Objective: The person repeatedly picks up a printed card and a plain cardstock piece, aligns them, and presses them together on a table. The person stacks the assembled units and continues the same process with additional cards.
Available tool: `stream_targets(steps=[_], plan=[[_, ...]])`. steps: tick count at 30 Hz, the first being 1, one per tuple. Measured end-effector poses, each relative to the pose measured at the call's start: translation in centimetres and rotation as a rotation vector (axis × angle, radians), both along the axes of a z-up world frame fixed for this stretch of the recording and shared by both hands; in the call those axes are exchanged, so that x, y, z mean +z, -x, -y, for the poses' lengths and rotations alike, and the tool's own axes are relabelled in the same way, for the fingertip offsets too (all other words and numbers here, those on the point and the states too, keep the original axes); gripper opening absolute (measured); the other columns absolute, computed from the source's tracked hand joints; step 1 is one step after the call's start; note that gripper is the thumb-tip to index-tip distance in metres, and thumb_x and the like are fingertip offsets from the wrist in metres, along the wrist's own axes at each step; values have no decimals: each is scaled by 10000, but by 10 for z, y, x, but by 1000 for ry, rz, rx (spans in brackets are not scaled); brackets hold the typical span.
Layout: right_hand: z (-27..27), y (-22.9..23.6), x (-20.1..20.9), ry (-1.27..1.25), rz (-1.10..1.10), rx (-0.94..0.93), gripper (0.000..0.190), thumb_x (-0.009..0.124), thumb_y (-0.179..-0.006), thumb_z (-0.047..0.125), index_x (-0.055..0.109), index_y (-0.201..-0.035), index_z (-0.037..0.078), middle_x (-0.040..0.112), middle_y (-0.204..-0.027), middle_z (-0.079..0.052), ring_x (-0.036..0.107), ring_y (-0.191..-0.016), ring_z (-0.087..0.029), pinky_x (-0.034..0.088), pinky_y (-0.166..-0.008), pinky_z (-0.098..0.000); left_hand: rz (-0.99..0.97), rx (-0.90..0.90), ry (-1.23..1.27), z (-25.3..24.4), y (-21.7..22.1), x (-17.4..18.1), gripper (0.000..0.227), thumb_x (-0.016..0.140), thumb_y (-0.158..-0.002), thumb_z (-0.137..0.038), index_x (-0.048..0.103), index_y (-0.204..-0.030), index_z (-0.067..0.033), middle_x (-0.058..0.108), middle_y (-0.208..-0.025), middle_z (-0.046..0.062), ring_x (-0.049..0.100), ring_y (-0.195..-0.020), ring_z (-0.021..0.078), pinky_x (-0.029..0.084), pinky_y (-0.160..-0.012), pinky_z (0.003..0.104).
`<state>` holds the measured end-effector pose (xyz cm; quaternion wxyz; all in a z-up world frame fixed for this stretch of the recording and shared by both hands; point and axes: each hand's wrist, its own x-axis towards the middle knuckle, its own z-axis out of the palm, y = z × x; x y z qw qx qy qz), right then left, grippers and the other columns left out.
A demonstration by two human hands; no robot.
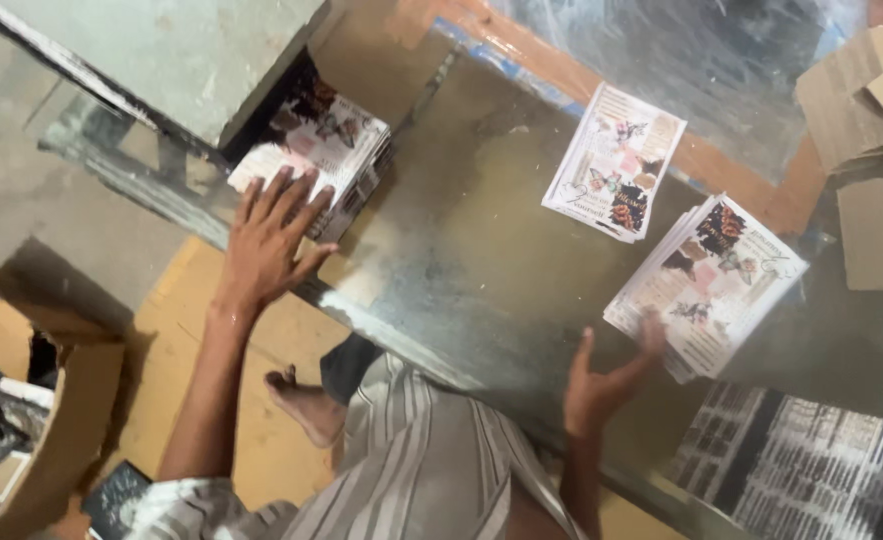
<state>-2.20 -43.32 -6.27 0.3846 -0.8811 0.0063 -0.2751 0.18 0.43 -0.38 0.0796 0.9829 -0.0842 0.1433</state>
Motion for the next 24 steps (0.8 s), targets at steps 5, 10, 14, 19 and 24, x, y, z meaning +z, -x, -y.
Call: stream_targets(steps=[5,10,14,19,24], plan=[[49,-27,2,355,-85,-41,756,853,-886,193,471,-1500,-30,497,-1519,-244,445,-1428,-435,316,-1216,-531,51,124,20,16,13,-14,477,617,-1045,-439,654,-1426,-154,581,-1506,103,453,-1458,332,243,-1273,552],[74,-39,-1,467,-182,-23,492,843,-902,282,676,-1325,96,653,-1402,-113,550,-1348,-340,339,-1202,-530,256,88,305,59,20,-25,242,637,-1039,-215,696,-1231,-79,658,-1301,116,530,-1333,346,366,-1149,525],[73,-49,-5,467,-118,-7,352,829,-889,269,757,-1201,122,697,-1343,-82,580,-1312,-317,365,-1171,-503,164,-49,416,117,22,-55,175,624,-977,-146,729,-1098,-75,693,-1156,81,573,-1224,329,424,-1069,494],[72,-55,2,426,-96,37,178,817,-917,217,789,-1074,139,758,-1223,-50,644,-1260,-276,415,-1132,-476,59,-151,491,158,31,-68,149,632,-963,-147,740,-1006,-53,722,-1091,66,605,-1196,312,437,-1043,474],[72,-61,14,369,-66,53,78,790,-892,137,752,-943,93,776,-1084,-65,709,-1161,-284,449,-1063,-470,50,-113,465,148,24,-69,183,592,-1021,-158,751,-1042,-70,736,-1106,65,624,-1188,301,447,-1034,455]])
